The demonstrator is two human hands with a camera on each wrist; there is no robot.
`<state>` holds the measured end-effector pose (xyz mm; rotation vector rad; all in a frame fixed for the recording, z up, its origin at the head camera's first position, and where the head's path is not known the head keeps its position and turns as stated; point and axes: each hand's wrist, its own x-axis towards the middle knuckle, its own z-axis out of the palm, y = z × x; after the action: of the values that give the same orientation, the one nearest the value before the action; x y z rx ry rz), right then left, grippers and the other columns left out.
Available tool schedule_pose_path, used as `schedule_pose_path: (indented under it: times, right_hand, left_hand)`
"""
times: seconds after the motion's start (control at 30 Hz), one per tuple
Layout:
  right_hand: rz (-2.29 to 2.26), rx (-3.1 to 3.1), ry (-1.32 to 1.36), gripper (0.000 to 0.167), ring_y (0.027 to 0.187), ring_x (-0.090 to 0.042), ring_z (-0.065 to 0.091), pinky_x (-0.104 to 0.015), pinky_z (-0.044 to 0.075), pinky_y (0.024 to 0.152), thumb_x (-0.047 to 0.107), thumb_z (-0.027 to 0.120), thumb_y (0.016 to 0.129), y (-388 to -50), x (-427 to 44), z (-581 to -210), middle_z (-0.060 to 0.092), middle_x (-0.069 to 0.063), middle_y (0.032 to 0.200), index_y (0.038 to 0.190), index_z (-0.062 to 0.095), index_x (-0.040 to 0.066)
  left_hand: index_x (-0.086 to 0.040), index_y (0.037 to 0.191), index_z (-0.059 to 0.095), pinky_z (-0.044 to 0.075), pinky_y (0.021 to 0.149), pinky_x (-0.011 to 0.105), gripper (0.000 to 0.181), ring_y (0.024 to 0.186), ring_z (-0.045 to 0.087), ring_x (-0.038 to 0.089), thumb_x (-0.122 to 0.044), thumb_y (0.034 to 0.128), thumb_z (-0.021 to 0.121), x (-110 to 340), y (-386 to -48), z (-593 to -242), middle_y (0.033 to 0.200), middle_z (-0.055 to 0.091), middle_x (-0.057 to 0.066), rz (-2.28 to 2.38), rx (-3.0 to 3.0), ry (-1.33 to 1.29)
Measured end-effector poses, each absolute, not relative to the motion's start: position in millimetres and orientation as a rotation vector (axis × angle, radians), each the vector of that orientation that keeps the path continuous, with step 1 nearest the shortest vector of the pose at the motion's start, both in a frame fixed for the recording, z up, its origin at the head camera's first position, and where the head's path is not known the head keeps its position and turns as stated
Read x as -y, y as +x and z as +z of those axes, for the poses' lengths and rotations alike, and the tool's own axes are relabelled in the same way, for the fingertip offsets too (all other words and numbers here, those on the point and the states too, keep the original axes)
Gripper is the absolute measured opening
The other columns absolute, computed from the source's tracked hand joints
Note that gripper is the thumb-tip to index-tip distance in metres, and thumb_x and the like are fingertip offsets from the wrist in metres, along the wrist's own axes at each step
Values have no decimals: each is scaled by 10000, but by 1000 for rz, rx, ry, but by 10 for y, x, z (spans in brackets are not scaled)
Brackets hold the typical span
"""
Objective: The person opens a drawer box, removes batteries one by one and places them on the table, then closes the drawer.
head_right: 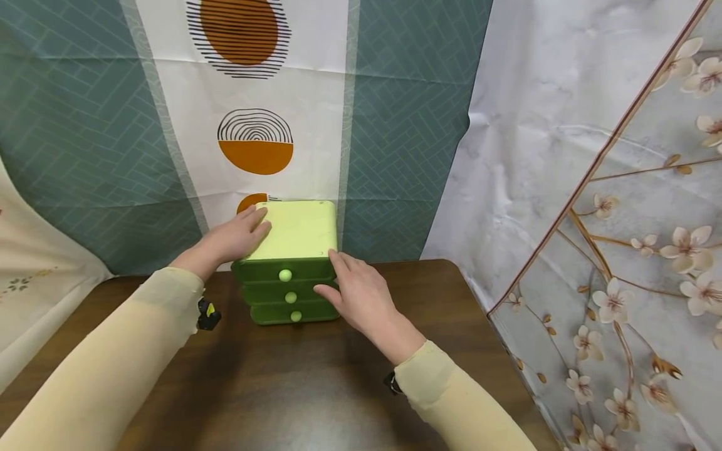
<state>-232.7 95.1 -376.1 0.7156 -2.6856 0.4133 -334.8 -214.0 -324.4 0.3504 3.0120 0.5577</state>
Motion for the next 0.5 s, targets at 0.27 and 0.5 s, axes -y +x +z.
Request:
schedule_pose_path:
  times: [0.27, 0.5]
  right_hand:
    - [369, 2600, 694, 709, 1413, -322, 617, -499, 536, 1131, 514, 699, 1084, -2239, -950, -3740, 618, -118, 1573, 1637, 543, 100]
    - [383, 2489, 744, 635, 1374, -305, 643, -478, 552, 1113, 456, 730, 1082, -2180, -921, -3737, 660, -109, 1517, 1583, 607, 86]
  left_hand:
    - [-141, 1794, 163, 150, 1268, 761, 735, 1666, 156, 468, -542, 1189, 283, 2113, -3326, -3182, 1840, 81, 196, 541, -3016, 355]
    - [-126, 1792, 149, 154, 1265, 764, 732, 1666, 149, 470, -531, 1194, 270, 2108, -3318, -3188, 1839, 62, 207, 536, -3017, 367]
